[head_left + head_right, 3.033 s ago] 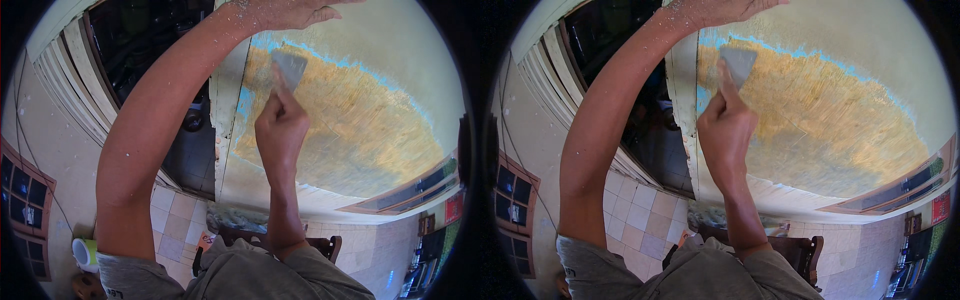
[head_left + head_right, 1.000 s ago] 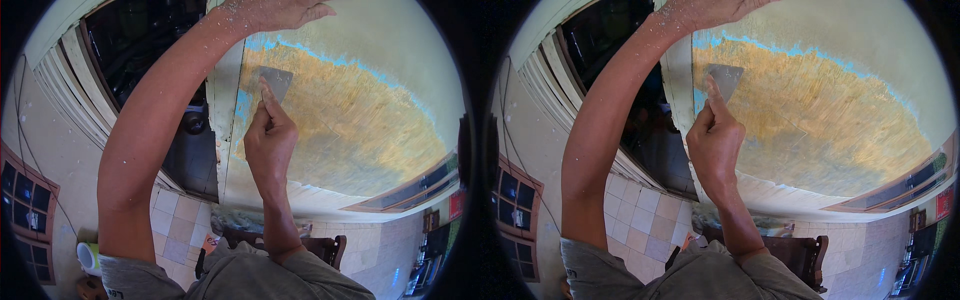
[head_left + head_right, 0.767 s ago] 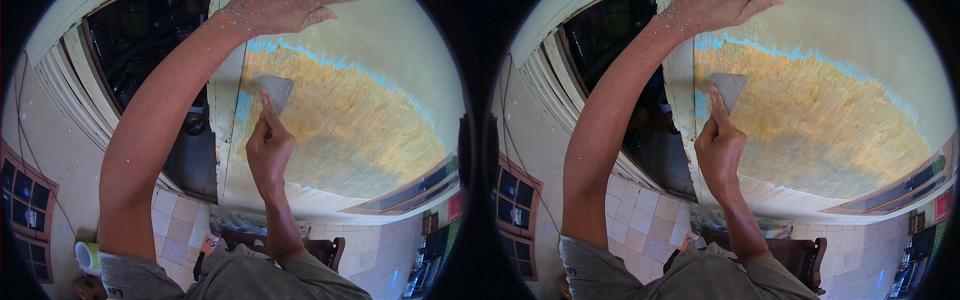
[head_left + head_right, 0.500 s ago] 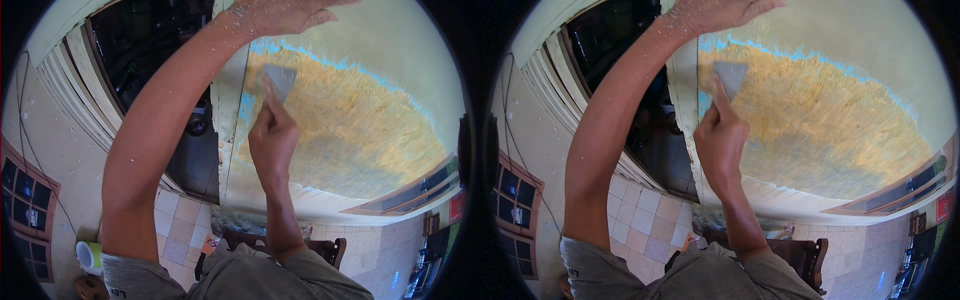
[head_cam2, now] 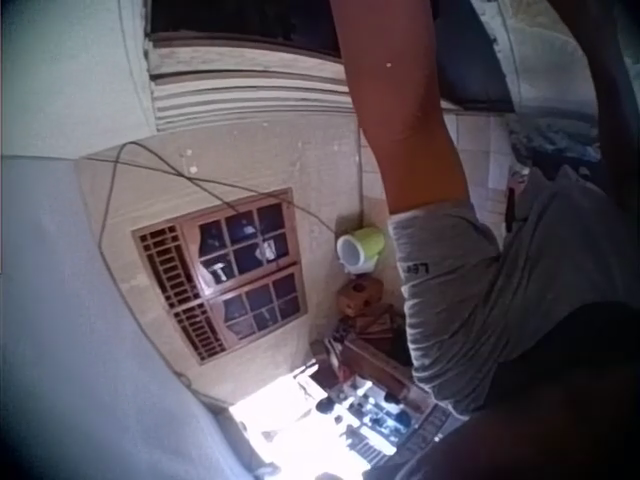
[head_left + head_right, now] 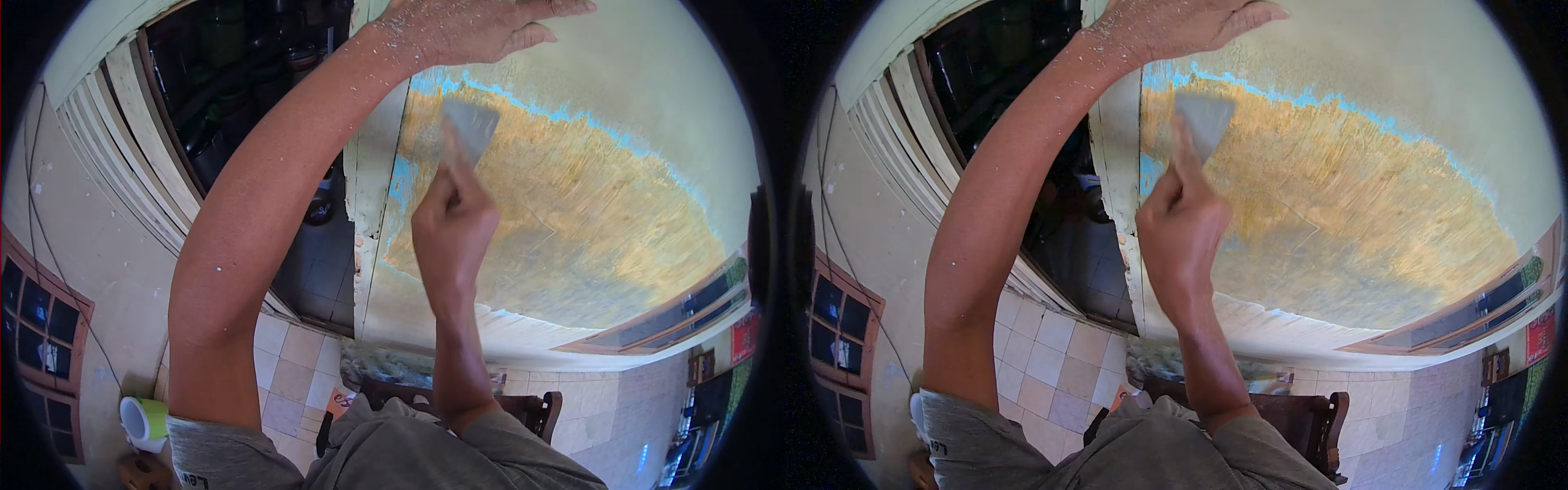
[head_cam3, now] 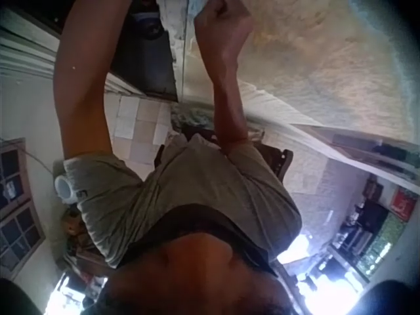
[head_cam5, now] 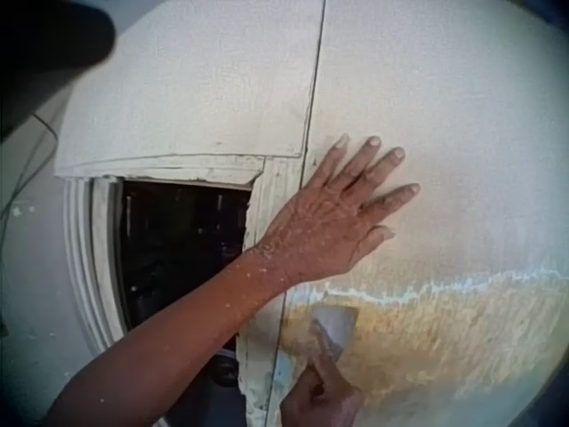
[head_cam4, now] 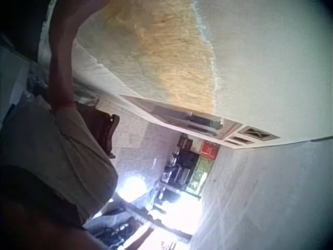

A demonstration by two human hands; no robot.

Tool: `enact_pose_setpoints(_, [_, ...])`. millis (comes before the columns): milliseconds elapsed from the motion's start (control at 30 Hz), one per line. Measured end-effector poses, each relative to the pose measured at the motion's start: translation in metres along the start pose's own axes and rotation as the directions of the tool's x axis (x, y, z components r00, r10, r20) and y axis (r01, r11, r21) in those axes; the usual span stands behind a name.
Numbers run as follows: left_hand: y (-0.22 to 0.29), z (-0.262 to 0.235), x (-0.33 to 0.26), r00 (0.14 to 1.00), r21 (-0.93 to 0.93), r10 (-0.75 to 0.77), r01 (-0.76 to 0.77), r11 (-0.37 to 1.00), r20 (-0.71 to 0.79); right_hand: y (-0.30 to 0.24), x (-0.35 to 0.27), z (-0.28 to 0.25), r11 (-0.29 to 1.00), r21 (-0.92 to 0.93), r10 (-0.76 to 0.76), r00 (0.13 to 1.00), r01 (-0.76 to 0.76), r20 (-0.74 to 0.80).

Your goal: Scraping old paint or plaster from an interior wall using a putty knife.

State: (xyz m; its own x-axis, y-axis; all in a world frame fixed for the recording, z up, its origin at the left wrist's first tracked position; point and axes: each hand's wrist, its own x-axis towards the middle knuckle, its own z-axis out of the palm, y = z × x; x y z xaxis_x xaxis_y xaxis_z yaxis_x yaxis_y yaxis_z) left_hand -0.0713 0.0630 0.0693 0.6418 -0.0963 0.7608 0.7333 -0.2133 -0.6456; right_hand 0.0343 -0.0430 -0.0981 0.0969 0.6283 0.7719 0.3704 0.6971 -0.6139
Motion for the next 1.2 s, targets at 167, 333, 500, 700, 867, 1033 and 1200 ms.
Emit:
enact_pose_setpoints(167, [-0.002, -0.001, 0.000, 1.000, -0.057, -0.016, 0.016, 0.998, 0.006, -0.022, 0.021, -0.011, 0.996, 0.019, 0.081, 0.995, -0.082, 0.063])
enact_pose_setpoints(333, [0.001, -0.003, 0.004, 1.000, -0.041, -0.007, 0.007, 0.999, 0.013, 0.027, -0.013, -0.009, 0.997, 0.043, -0.058, 0.997, 0.060, -0.042])
enact_pose_setpoints(500, [-0.002, -0.002, 0.001, 1.000, -0.078, -0.017, 0.017, 0.997, 0.006, -0.016, 0.021, -0.021, 0.998, 0.029, 0.052, 0.999, -0.053, 0.016])
enact_pose_setpoints(700, [0.002, -0.005, 0.005, 0.999, -0.057, -0.011, 0.014, 0.998, 0.049, 0.001, 0.001, -0.020, 0.999, -0.008, 0.045, 0.999, -0.045, 0.007])
enact_pose_setpoints(867, [0.000, -0.002, 0.005, 1.000, -0.079, 0.000, -0.001, 0.997, -0.016, -0.020, 0.027, -0.020, 0.996, 0.089, 0.023, 0.999, -0.019, -0.041])
enact_pose_setpoints(1033, [0.006, -0.007, 0.010, 1.000, -0.086, -0.008, 0.010, 0.996, 0.020, 0.000, 0.000, -0.026, 0.994, 0.045, 0.097, 0.995, -0.097, -0.014])
enact_pose_setpoints(1200, [0.005, -0.010, 0.013, 0.998, -0.094, -0.019, 0.024, 0.995, 0.052, -0.012, 0.017, -0.029, 0.998, -0.025, 0.050, 0.998, -0.050, -0.035])
